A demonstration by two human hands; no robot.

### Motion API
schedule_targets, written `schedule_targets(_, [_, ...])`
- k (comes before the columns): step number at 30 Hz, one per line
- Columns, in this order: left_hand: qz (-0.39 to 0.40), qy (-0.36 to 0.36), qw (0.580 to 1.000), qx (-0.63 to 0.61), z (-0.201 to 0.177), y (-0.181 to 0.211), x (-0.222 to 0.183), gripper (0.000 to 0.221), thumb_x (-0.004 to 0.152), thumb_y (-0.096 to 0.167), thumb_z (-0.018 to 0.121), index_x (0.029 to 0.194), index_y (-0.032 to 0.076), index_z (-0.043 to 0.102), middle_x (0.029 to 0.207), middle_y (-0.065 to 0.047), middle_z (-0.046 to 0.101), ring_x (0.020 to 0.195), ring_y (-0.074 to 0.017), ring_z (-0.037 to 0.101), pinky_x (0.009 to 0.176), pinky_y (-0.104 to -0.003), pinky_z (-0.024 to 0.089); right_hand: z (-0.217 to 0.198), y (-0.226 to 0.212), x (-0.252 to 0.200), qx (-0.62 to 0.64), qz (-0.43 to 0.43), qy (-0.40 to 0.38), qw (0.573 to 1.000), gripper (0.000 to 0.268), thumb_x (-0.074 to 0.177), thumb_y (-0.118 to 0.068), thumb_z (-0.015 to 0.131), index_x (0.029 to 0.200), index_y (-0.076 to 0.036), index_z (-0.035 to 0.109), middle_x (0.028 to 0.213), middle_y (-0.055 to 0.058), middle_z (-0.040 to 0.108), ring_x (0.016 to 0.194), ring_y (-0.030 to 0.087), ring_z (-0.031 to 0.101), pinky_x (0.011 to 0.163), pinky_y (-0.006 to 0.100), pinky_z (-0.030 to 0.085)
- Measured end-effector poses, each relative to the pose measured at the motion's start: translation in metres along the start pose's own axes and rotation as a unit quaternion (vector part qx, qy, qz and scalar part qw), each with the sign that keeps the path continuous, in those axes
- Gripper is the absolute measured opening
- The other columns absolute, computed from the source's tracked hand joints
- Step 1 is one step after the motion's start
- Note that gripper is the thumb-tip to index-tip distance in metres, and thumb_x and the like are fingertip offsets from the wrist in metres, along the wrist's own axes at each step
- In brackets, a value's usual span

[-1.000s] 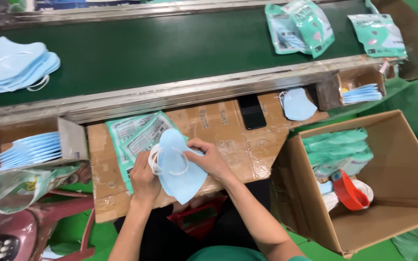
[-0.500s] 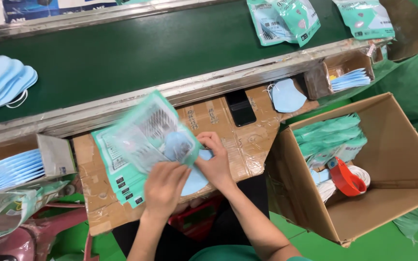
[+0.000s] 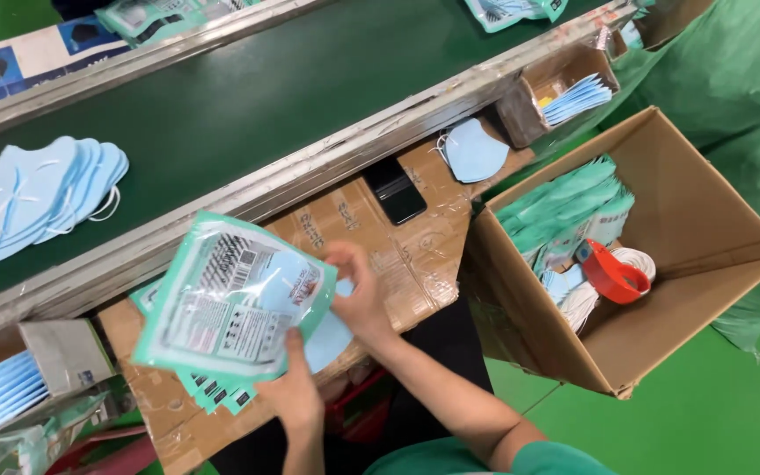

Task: Manually placing individual face masks into plastic protective sleeves on a production line.

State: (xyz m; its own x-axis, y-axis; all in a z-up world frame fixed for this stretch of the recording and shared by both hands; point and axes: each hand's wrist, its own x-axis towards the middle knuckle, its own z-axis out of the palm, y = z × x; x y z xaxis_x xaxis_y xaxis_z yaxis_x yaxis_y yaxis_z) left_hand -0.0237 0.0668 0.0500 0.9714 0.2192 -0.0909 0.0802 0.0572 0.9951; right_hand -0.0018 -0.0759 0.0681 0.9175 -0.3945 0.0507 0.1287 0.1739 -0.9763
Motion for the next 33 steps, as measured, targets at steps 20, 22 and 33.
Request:
schedule_targets(20, [0.316, -0.175, 0.907, 0.218, -0.017, 0.109, -0.039, 0.021, 0.082, 0.001, 0.075, 0.102, 0.007, 0.076, 0.103, -0.007, 0.079, 0.101, -0.0234, 0.077, 0.098, -0.036, 0.058, -0.038, -0.075, -0.015, -0.182, -0.155, -0.155, 0.958, 0.026, 0.09, -0.013, 0.079, 0.113, -0.003, 0.072, 0.105, 0.01, 0.076, 0.091, 0.02, 0.075, 0.077, 0.032, 0.06])
schedule_targets(22, [0.454, -0.078, 0.818, 0.344, -0.008, 0.165, -0.027, 0.044, 0.071, 0.0, 0.078, 0.114, -0.005, 0.069, 0.112, -0.022, 0.071, 0.106, -0.041, 0.068, 0.098, -0.045, 0.051, -0.039, -0.075, -0.025, -0.271, -0.176, -0.172, 0.931, 0.032, 0.081, -0.014, 0.081, 0.11, -0.005, 0.072, 0.104, 0.012, 0.075, 0.09, 0.024, 0.075, 0.077, 0.034, 0.061])
schedule_targets(33, [0.215, -0.057, 0.966, 0.133, -0.078, 0.024, -0.011, 0.03, 0.104, 0.006, 0.054, 0.131, -0.004, 0.062, 0.123, -0.022, 0.07, 0.11, -0.0282, 0.071, 0.101, -0.037, 0.056, -0.032, -0.085, -0.023, -0.101, -0.246, -0.059, 0.962, 0.023, 0.095, -0.009, 0.071, 0.114, 0.002, 0.063, 0.114, 0.009, 0.062, 0.105, 0.021, 0.063, 0.092, 0.03, 0.052])
